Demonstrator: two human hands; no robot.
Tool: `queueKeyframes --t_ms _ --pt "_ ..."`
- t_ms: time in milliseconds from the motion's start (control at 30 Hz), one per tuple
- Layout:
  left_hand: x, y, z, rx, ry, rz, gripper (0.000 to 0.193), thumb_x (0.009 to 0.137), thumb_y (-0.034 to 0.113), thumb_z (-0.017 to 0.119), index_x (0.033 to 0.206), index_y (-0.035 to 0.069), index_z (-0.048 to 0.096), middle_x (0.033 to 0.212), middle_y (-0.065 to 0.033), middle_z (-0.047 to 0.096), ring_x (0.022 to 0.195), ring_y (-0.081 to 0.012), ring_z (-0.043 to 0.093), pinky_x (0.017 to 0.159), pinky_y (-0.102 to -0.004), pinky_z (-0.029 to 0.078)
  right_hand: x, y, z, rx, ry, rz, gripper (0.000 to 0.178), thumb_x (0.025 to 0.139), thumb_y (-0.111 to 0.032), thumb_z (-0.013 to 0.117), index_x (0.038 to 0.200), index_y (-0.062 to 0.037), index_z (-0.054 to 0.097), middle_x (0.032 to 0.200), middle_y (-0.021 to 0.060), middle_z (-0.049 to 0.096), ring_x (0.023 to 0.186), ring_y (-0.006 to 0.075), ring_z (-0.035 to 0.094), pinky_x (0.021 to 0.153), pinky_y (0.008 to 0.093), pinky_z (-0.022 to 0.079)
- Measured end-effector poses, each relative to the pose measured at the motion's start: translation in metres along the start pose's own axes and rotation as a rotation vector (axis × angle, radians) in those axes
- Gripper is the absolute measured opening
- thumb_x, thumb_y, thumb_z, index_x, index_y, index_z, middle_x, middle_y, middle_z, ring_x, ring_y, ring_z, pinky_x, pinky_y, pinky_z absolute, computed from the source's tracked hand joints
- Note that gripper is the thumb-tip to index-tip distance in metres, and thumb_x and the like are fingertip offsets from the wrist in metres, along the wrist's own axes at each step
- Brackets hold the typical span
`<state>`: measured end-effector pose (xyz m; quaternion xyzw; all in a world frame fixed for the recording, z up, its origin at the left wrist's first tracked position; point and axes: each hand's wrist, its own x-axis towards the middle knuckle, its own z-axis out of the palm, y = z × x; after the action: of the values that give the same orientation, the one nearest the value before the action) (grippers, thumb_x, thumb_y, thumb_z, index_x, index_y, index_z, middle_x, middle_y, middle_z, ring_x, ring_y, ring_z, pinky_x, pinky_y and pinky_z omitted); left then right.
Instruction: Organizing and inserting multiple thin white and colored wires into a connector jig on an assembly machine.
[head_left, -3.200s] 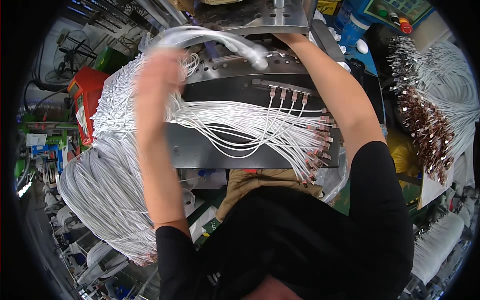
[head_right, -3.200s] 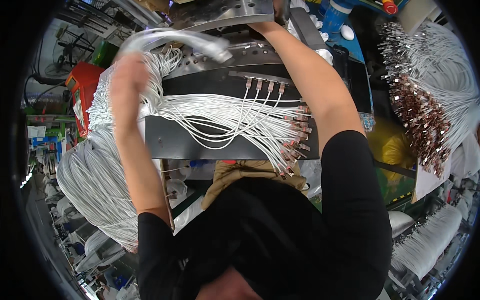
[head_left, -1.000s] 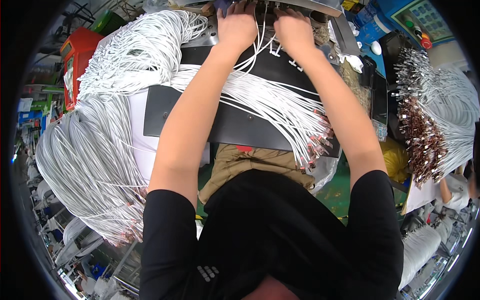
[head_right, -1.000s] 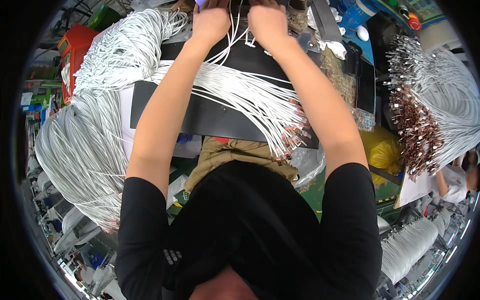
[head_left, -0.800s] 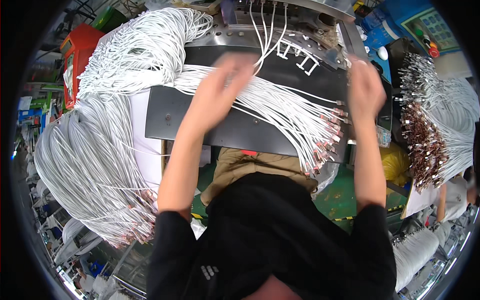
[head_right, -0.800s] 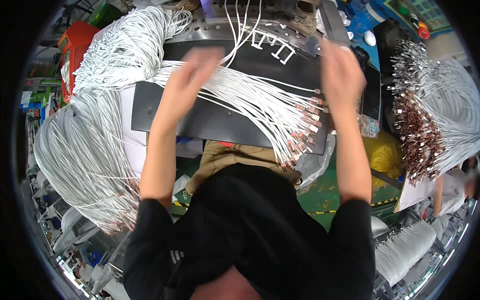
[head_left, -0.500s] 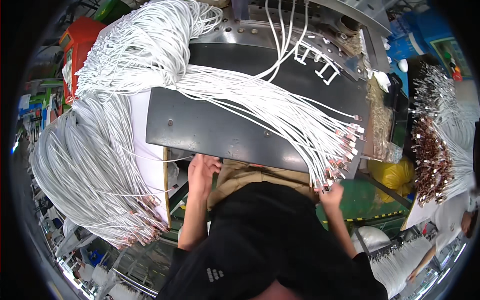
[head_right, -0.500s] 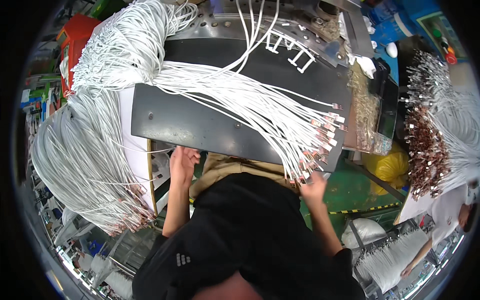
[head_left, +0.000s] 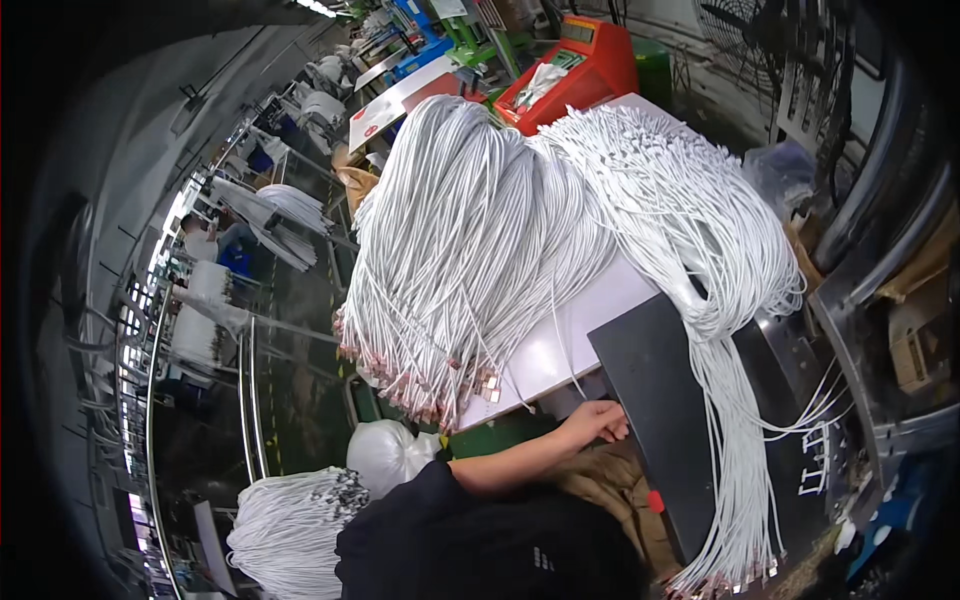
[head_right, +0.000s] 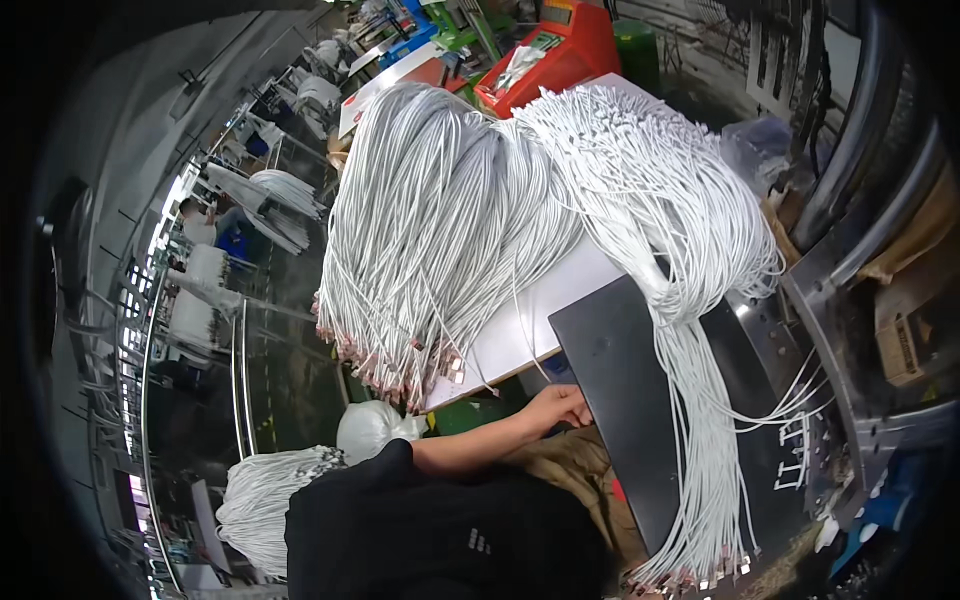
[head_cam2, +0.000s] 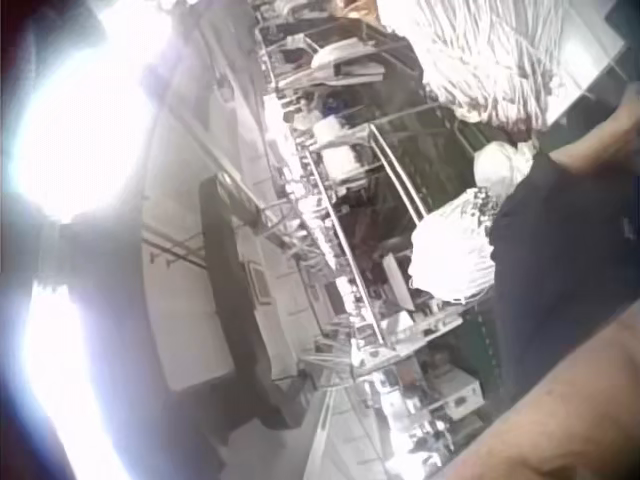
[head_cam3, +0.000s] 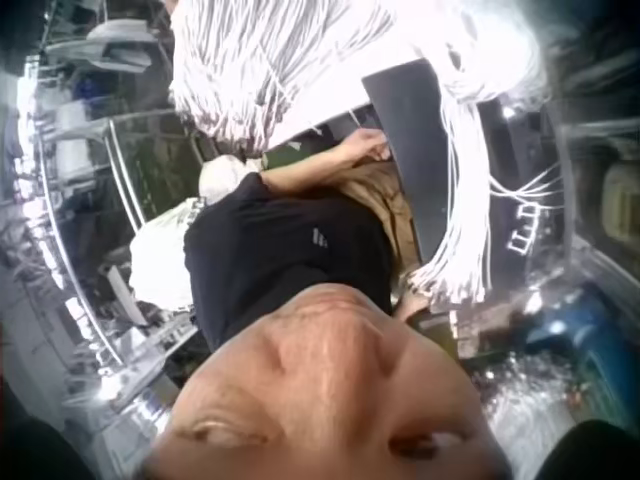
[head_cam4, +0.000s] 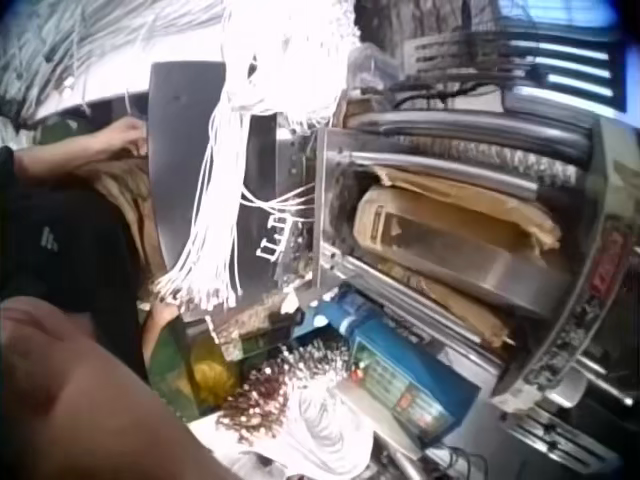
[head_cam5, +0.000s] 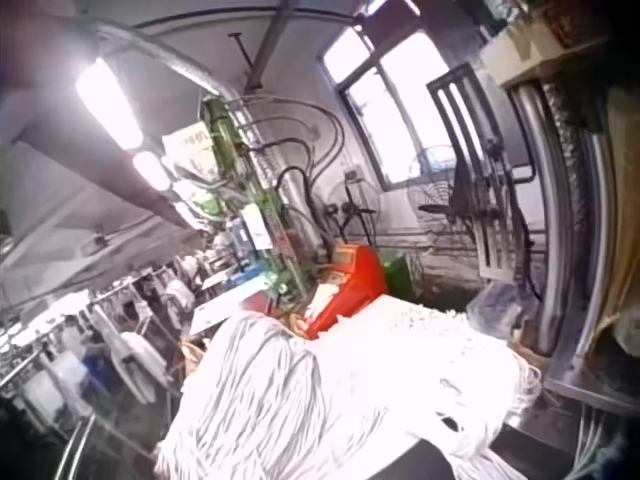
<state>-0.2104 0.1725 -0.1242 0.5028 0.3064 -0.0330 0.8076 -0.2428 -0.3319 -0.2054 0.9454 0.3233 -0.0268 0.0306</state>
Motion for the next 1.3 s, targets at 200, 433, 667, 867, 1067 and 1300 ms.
queueKeyframes --t_ms 200,433,667,867,1067,1300 --pt "0.014 0.002 0.002 0.034 -0.027 -0.014 0.033 0.102 0.035 0.057 0.099 0.004 0.066 0.088 -0.0055 0.07 0.081 -0.0137 0.067 0.075 -0.0271 0.055 -0.029 -0.01 0.037 0.526 0.018 0.29 0.056 0.081 -0.017 0.069 0.13 0.0016 0.051 0.126 0.0161 0.061 0.11 0.0285 0.062 0.091 0.0432 0.053" --pt "0.005 0.009 0.002 0.025 0.147 0.019 0.027 0.103 0.026 0.054 0.097 0.002 0.065 0.086 -0.0099 0.07 0.078 -0.0194 0.069 0.071 -0.03 0.057 0.059 -0.064 -0.125 0.532 -0.278 0.626 0.037 0.074 -0.024 0.079 0.101 0.0003 0.072 0.089 0.018 0.072 0.075 0.0363 0.069 0.071 0.043 0.055" --pt "-0.038 -0.006 0.047 0.567 -0.095 0.272 0.037 0.099 0.039 0.06 0.094 0.003 0.066 0.075 -0.0072 0.068 0.061 -0.0199 0.062 0.058 -0.0293 0.049 0.014 0.062 -0.188 1.633 -0.355 0.545 0.035 0.1 -0.025 0.055 0.097 0.0057 0.072 0.082 0.0127 0.074 0.069 0.019 0.071 0.058 0.0265 0.053" --pt "-0.046 0.079 0.209 1.585 -0.757 1.358 0.081 0.074 0.057 0.076 0.135 0.008 0.057 0.136 -0.0152 0.053 0.132 -0.0336 0.046 0.111 -0.0486 0.036 0.124 0.056 -0.27 1.186 0.433 0.081 0.027 0.098 -0.018 0.059 0.109 0.0022 0.072 0.131 0.0187 0.061 0.117 0.0291 0.061 0.097 0.0379 0.047" --pt "0.008 0.075 0.27 1.545 -0.966 1.246 0.092 0.074 0.058 0.075 0.143 0.005 0.048 0.145 -0.0169 0.047 0.139 -0.0364 0.04 0.115 -0.0554 0.029 0.231 0.057 -0.242 0.557 0.49 0.016 0.025 0.096 -0.021 0.06 0.109 -0.0042 0.073 0.126 0.0119 0.064 0.126 0.0328 0.054 0.106 0.041 0.04" --pt "0.043 0.17 0.204 1.623 -0.686 1.077 0.052 0.084 0.028 0.077 0.127 0.003 0.06 0.127 -0.0166 0.059 0.119 -0.0348 0.056 0.098 -0.0398 0.047 0.006 0.087 -0.201 1.819 0.136 0.128 0.028 0.099 -0.018 0.058 0.099 0.0056 0.072 0.092 0.0123 0.071 0.085 0.0212 0.067 0.076 0.0318 0.051"
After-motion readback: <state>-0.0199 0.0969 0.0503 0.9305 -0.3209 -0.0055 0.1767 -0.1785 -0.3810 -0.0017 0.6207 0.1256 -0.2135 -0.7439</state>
